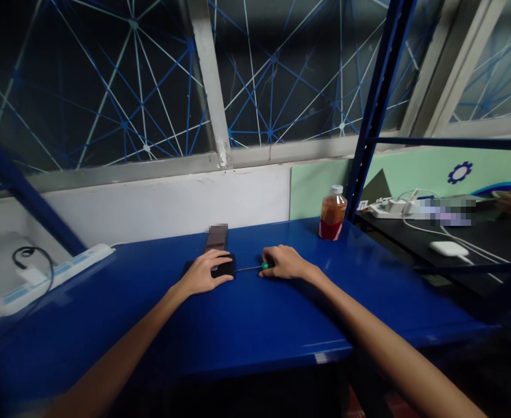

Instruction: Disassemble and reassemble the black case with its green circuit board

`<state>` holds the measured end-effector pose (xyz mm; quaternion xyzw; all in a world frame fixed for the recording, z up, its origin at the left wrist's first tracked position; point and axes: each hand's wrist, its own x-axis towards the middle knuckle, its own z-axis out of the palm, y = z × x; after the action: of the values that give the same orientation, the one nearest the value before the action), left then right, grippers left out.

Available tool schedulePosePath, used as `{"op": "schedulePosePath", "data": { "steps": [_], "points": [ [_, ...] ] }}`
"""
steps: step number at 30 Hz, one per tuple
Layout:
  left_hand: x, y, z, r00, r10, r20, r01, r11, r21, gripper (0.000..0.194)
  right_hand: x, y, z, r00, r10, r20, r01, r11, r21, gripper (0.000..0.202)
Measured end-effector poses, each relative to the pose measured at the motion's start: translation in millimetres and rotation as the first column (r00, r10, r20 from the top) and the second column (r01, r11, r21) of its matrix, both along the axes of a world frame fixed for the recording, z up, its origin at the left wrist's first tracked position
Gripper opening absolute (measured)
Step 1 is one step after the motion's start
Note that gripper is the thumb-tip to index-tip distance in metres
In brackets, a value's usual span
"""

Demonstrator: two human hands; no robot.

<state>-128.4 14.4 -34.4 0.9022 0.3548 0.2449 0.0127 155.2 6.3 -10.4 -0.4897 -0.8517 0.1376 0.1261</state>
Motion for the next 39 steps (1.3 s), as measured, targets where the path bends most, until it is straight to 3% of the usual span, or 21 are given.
{"op": "schedulePosePath", "data": {
  "steps": [5,18,24,29,34,39],
  "points": [
    [0.1,-2.3,1.4,1.000,0.005,-0.010,-0.005,1.000,-0.009,0.043,-2.2,-3.5,1.7,1.000,0.014,-0.009,-0.013,0.999,0.032,0.034],
    [3.3,-4.5,4.0,1.000,-0.001,-0.025,0.000,1.000,-0.020,0.046,6.0,0.8,7.5,0.996,0.047,-0.078,-0.054,0.994,-0.092,0.040],
    [3.1,-4.5,3.2,1.000,0.002,-0.009,-0.002,1.000,-0.019,0.046,6.3,-0.7,4.2,0.964,0.081,-0.254,-0.161,0.938,-0.309,0.043],
    [2.8,-4.9,2.6,1.000,0.009,-0.015,-0.009,1.000,-0.023,0.047,5.2,0.4,2.9,0.969,0.093,-0.230,-0.132,0.978,-0.162,0.042],
    [2.5,-6.0,3.0,1.000,-0.001,-0.003,0.001,1.000,-0.012,0.044,5.1,1.3,4.4,0.974,0.099,-0.206,-0.128,0.982,-0.136,0.037],
    [2.6,-6.2,3.6,1.000,0.003,0.001,-0.003,1.000,-0.019,0.045,7.5,3.6,4.3,0.986,0.108,-0.127,-0.125,0.984,-0.130,0.046]
  ]
}}
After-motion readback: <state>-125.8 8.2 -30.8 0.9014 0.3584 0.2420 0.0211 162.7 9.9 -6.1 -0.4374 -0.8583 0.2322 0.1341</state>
